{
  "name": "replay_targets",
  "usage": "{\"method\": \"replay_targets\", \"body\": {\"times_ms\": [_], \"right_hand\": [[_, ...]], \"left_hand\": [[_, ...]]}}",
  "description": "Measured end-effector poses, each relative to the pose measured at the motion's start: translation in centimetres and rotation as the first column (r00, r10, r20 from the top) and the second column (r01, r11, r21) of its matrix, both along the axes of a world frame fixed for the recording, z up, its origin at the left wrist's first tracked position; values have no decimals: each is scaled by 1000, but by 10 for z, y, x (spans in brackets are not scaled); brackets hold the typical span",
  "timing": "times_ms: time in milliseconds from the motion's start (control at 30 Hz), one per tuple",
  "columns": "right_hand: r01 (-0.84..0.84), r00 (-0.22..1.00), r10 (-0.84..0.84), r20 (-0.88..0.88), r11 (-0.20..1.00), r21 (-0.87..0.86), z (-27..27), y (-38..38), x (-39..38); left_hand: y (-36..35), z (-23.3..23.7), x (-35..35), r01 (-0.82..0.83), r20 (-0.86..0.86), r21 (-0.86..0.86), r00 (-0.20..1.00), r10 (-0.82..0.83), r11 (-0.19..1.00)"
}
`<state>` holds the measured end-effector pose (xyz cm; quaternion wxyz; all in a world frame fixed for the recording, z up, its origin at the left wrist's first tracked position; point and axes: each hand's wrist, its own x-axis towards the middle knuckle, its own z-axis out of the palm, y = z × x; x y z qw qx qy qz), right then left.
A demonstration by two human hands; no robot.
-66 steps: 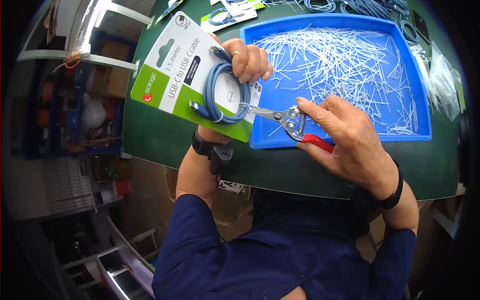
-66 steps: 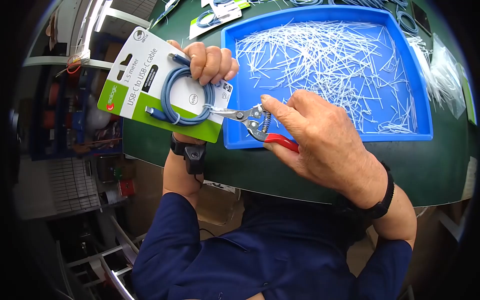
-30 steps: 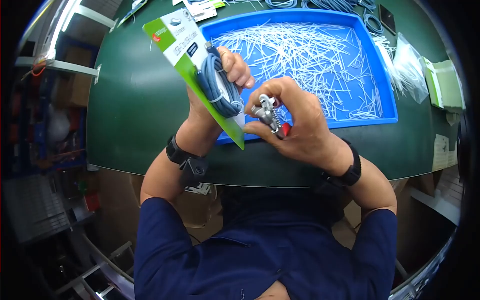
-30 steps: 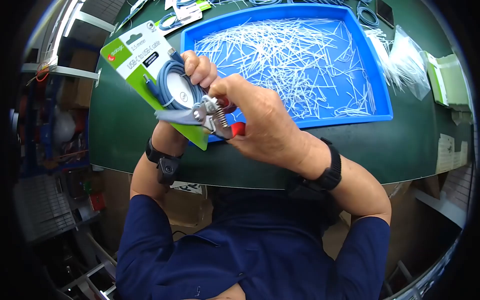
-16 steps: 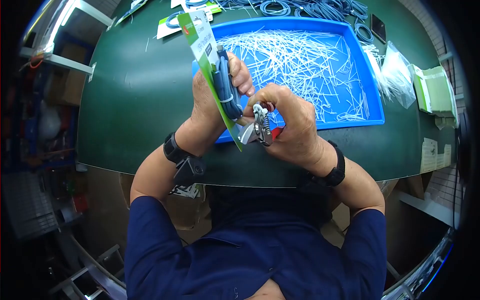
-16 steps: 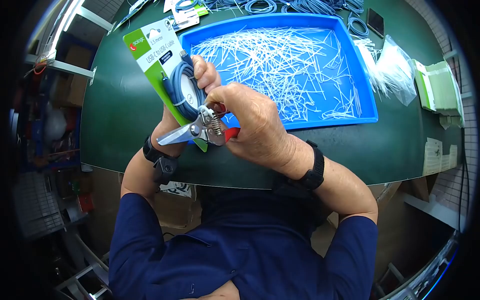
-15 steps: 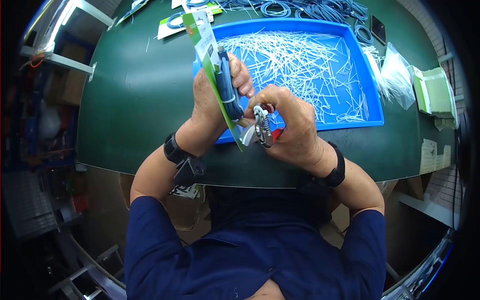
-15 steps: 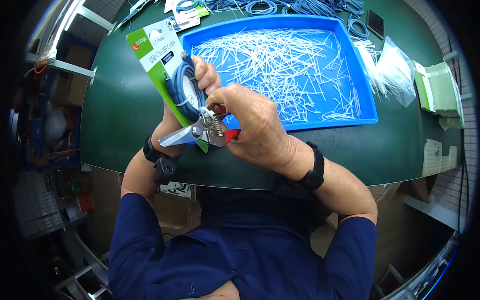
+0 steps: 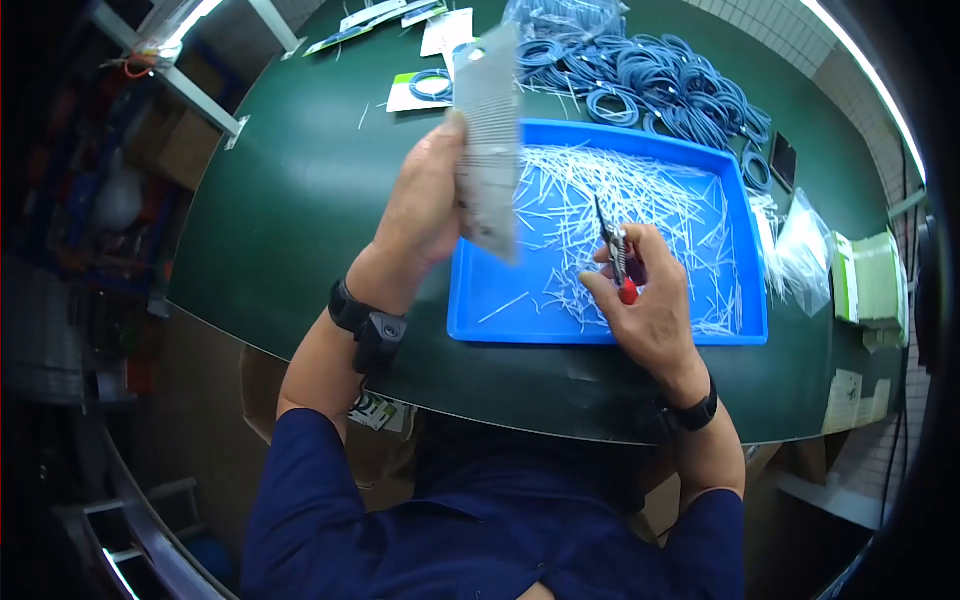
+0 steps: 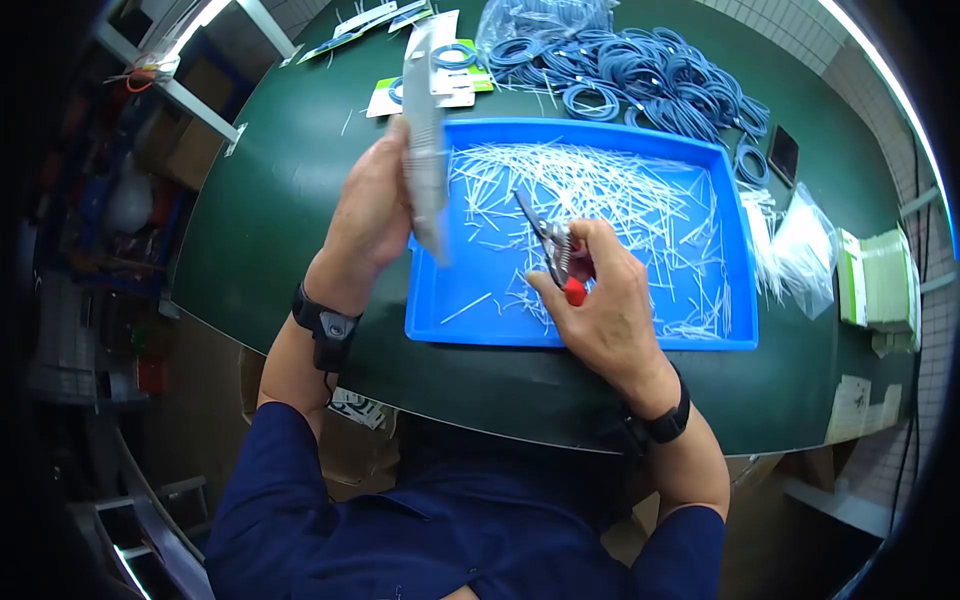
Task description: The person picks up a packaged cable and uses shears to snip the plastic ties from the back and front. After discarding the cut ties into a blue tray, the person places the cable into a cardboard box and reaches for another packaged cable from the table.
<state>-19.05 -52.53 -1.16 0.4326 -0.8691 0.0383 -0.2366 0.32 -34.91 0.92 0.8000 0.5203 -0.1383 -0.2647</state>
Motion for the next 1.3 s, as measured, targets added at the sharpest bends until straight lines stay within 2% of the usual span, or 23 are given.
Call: {"method": "replay_targets", "body": {"times_ms": [33,133,200,300,400,433,533,767,833,900,933,1000,1100,1167,1233,1300], "right_hand": [[16,999,-17,-33,1000,-5,-1,-2,-2],[28,997,-26,-76,999,21,-1,-4,-2],[26,996,-17,-89,994,103,-1,-4,-1],[6,997,5,-83,992,129,-5,-5,0],[-12,996,24,-83,990,141,-5,-6,0],[-14,996,27,-89,990,141,-5,-6,-1],[-15,995,29,-95,990,143,-6,-5,0],[-36,989,54,-137,991,129,-3,-8,-3],[-14,989,24,-146,997,73,-1,-11,-4],[4,988,2,-153,999,42,2,-13,-5],[21,995,-23,-101,1000,-17,5,-12,-5],[64,998,-63,6,989,-131,10,-8,-6],[60,998,-57,24,984,-165,24,6,-6],[63,998,-58,31,982,-177,24,13,-5],[-37,998,46,46,981,-189,22,19,-5],[-80,995,91,52,980,-184,18,22,-6]], "left_hand": [[1,2,-2,-11,1,-6,1000,11,1000],[1,5,-6,92,-163,-181,979,-122,979],[3,7,-5,109,-180,-216,972,-150,970],[9,7,-2,142,-213,-274,955,-204,951],[14,7,-1,249,-225,-429,901,-370,868],[15,5,1,245,-225,-428,903,-365,870],[17,-2,5,335,-206,-612,807,-554,716],[18,0,4,355,-177,-642,794,-582,680],[15,2,1,364,-167,-649,789,-592,668],[10,11,-8,232,-201,-433,917,-344,871],[8,14,-12,144,-190,-315,959,-211,938],[5,12,-16,150,-176,-300,962,-209,942],[3,8,-22,152,-142,-260,971,-194,953],[1,-1,-25,155,-31,-161,986,-162,975],[-2,-6,-31,157,20,-104,988,-156,982],[-6,-9,-37,37,129,-109,991,-22,993]]}}
